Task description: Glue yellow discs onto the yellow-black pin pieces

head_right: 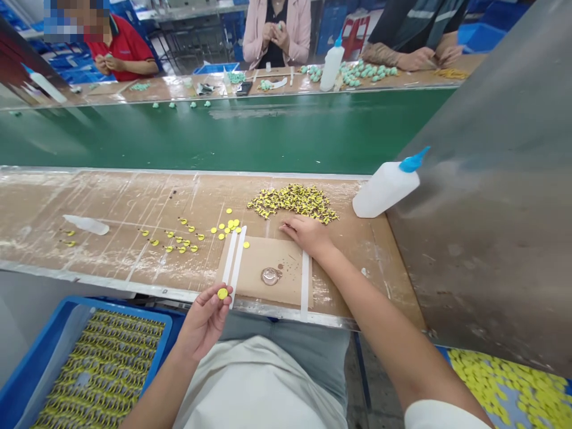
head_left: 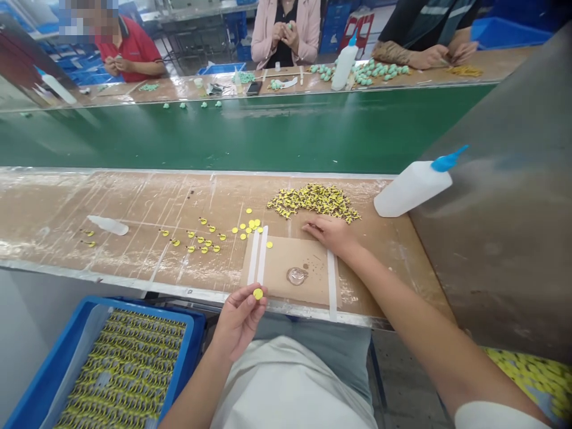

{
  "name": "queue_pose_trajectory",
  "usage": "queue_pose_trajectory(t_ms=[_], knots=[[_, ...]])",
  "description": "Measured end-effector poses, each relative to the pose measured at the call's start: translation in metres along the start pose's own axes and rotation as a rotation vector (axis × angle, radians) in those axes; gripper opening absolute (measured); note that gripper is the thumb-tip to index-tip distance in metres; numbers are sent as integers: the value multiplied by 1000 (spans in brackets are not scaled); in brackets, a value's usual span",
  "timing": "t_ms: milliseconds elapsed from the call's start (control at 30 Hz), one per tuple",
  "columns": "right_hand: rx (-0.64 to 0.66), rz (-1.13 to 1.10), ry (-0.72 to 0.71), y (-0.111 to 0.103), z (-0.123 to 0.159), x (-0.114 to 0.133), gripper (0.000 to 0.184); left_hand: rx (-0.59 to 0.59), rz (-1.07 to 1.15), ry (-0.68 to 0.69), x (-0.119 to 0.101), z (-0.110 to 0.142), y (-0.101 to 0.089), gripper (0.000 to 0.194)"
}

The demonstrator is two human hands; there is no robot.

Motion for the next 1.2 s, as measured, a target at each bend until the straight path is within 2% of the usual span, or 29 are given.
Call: queue_pose_trajectory(t_ms=[233, 433, 533, 700, 767, 900, 1033, 1200], knots=[[-97, -165, 2, -3, 7, -9, 24, 4, -41, 12, 0, 1, 5, 35], [-197, -308, 53, -19, 13, -3, 23, 32, -92, 95, -3, -6, 10, 30], [-289, -364, 125, -30, 28, 10, 28, 11, -139, 172, -11, -16, 11, 30], [-370, -490, 170, -36, 63, 51, 25, 27, -186, 322, -27, -37, 19, 28], [-380, -507, 140, -34, 72, 67, 22, 38, -187, 370, -30, -46, 22, 27], [-454, -491, -13, -30, 81, 92, 21, 83, -186, 402, -30, -58, 24, 29], [-531, -506, -93, -24, 86, 97, 25, 112, -204, 432, -30, -59, 24, 28], [-610, -488, -61, -23, 91, 92, 23, 125, -223, 451, -28, -58, 25, 28]])
Point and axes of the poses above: each hand's wrist, its own z-axis away from the middle knuckle, its own y-axis out of the palm, x = y × z, the point moved 8 cm from there along -z, towards the middle knuckle, and after that the axes turned 7 degrees about -y, right-handed, at the moved point
